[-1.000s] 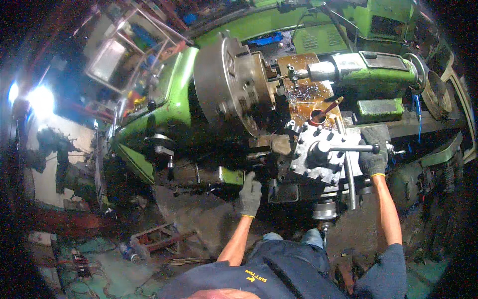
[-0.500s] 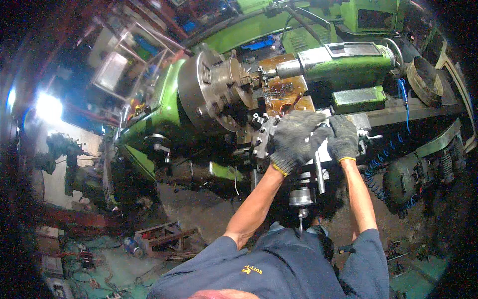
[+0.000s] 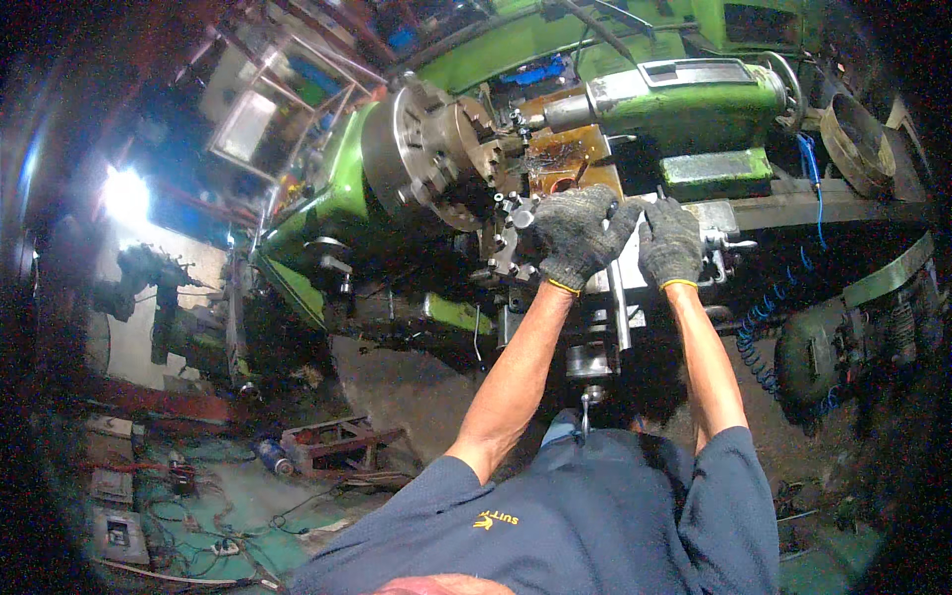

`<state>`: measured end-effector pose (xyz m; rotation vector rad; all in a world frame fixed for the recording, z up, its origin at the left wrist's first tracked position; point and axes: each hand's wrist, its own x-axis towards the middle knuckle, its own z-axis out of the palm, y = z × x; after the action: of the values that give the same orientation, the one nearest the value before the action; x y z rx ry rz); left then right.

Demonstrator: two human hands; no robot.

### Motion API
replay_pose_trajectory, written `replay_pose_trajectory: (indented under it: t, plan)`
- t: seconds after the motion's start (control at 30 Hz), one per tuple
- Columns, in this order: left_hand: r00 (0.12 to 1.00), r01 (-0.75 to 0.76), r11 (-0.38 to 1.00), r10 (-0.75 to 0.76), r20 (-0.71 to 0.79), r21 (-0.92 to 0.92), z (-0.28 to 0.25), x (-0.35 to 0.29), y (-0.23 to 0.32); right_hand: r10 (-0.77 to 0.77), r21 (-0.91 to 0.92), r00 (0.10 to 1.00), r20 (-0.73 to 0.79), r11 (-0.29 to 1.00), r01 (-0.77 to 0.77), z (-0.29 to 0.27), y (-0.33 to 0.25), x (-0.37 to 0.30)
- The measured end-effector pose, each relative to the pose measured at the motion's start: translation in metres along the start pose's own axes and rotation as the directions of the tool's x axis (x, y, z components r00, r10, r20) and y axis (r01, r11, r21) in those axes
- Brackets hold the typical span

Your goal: The person operates a green industrial lathe, using both hands to manipulate the tool post and control levers. They adjust the cutting tool position against a rotating metal workpiece, generating metal shavings, and periodically use a compressed air hose to clear debris from the work area.

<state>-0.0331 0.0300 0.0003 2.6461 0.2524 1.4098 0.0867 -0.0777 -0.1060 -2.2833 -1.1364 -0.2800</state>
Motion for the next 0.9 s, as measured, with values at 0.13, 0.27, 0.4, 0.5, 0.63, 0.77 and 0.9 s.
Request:
replay_pose_trajectory:
  t: [0.13, 0.27, 0.4, 0.5, 0.63, 0.77, 0.9]
  plan:
    - [1.0, 0.014, 0.999, -0.013, -0.007, 0.03, 0.004, 0.0, 0.0, 0.031, -0.005, 0.999, 0.037, 0.999, -0.031, -0.004, 0.002, 0.001]
    - [1.0, 0.022, 0.996, -0.023, 0.004, 0.084, 0.005, -0.003, 0.001, 0.023, -0.008, 0.999, -0.027, 1.0, -0.023, 0.006, 0.007, -0.005]
    - [1.0, 0.014, 0.997, -0.017, 0.026, 0.079, 0.005, -0.003, 0.001, 0.008, -0.03, 0.997, -0.076, 1.0, -0.011, 0.016, 0.014, -0.006]
    - [0.999, 0.042, 0.997, -0.043, 0.024, 0.064, 0.008, -0.006, -0.001, 0.002, -0.03, 0.997, -0.076, 1.0, -0.004, 0.012, 0.01, -0.006]
    - [0.998, 0.041, 0.996, -0.044, 0.043, 0.076, 0.003, -0.001, 0.004, -0.002, -0.042, 0.995, -0.098, 0.999, -0.002, 0.005, 0.008, -0.007]
    - [0.998, 0.053, 0.995, -0.056, 0.037, 0.081, 0.005, -0.001, 0.005, -0.005, -0.052, 0.995, -0.096, 0.999, 0.0, 0.004, 0.009, -0.005]
    - [0.998, 0.045, 0.993, -0.049, 0.028, 0.108, 0.007, -0.004, 0.002, 0.035, -0.04, 0.998, -0.044, 0.998, -0.037, 0.001, 0.005, -0.004]
